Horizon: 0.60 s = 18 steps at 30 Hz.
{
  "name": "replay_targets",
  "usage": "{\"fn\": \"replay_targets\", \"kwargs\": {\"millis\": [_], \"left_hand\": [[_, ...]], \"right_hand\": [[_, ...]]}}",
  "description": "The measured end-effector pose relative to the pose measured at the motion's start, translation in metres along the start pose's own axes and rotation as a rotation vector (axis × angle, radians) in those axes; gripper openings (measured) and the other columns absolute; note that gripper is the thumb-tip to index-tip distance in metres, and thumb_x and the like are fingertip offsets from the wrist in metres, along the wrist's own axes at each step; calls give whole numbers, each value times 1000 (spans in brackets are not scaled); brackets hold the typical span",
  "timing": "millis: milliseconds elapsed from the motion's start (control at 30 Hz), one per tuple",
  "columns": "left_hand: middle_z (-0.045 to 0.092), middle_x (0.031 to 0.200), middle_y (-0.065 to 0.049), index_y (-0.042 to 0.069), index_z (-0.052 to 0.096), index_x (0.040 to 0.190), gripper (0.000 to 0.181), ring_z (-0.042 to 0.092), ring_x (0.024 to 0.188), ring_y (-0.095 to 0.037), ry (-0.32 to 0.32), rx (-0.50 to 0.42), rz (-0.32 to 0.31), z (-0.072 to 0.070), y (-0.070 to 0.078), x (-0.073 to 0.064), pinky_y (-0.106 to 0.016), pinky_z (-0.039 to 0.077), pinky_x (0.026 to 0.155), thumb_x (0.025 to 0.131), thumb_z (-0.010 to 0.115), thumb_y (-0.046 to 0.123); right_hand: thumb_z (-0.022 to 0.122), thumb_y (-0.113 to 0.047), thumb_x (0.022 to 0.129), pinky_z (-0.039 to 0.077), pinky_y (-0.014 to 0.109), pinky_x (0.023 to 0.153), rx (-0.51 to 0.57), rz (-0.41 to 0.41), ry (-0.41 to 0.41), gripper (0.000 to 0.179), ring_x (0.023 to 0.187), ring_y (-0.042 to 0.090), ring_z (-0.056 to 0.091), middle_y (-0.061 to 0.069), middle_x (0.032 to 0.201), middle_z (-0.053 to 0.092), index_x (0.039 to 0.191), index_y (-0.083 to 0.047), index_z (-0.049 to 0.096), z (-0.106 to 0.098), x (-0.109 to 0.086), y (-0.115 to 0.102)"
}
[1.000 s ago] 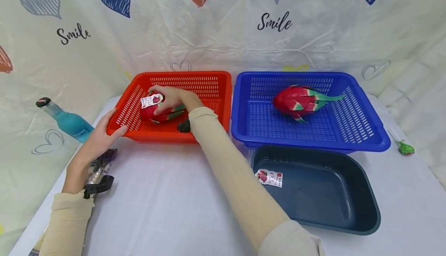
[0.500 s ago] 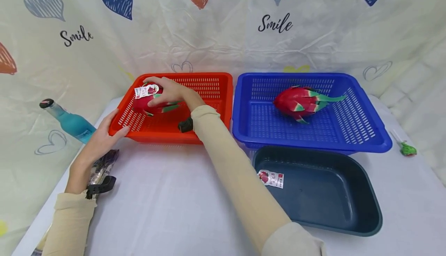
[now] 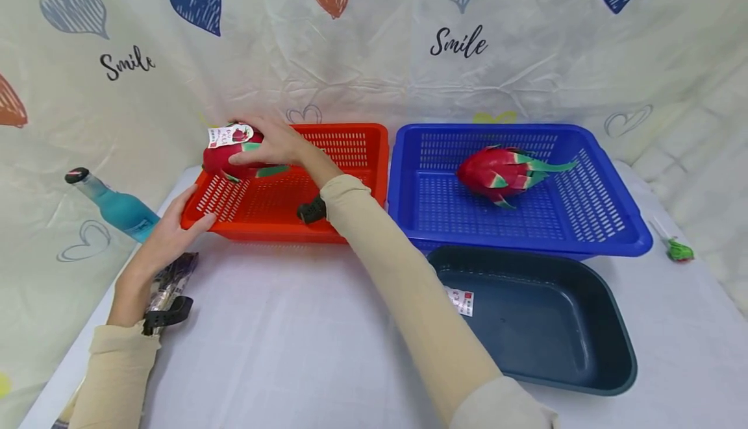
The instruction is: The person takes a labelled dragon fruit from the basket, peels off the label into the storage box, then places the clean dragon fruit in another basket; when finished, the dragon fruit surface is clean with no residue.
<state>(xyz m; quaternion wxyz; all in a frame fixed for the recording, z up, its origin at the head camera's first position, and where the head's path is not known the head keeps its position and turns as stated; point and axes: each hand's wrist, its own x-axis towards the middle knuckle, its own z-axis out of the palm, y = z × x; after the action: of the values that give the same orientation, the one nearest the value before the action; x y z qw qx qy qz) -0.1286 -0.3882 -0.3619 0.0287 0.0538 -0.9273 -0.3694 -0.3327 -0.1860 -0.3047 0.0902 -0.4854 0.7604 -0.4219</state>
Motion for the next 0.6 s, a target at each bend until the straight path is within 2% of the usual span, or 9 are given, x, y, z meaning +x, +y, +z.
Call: {"fn": "replay_targets", "kwargs": {"millis": [167,367,600], "left_hand": [[20,159,-17,22,0,157,92,34,136,-42,-2,0,5,1,0,0,-60,48,94,91,57,53],[18,160,-15,23,-1,157,92,32,138,-42,-5,-4,7,2,0,-1,-58,48,94,92,58,51],[17,159,-19,20,-1,157,92,31,137,-45,-10,1,4,1,1,1,-61,47,94,92,57,51]], "right_hand": [[72,-49,78,48,19,87,-79,3,57,71,120,10,45,-1,134,52,141,-27,45,-4,-4,-18],[73,-50,78,48,17,86,-124,-11,81,73,119,10,47,-1,135,54,141,-27,47,-10,-10,-38],[74,-48,78,50,16,85,-105,5,129,72,119,9,47,0,136,52,141,-27,48,-19,-25,-58]]}}
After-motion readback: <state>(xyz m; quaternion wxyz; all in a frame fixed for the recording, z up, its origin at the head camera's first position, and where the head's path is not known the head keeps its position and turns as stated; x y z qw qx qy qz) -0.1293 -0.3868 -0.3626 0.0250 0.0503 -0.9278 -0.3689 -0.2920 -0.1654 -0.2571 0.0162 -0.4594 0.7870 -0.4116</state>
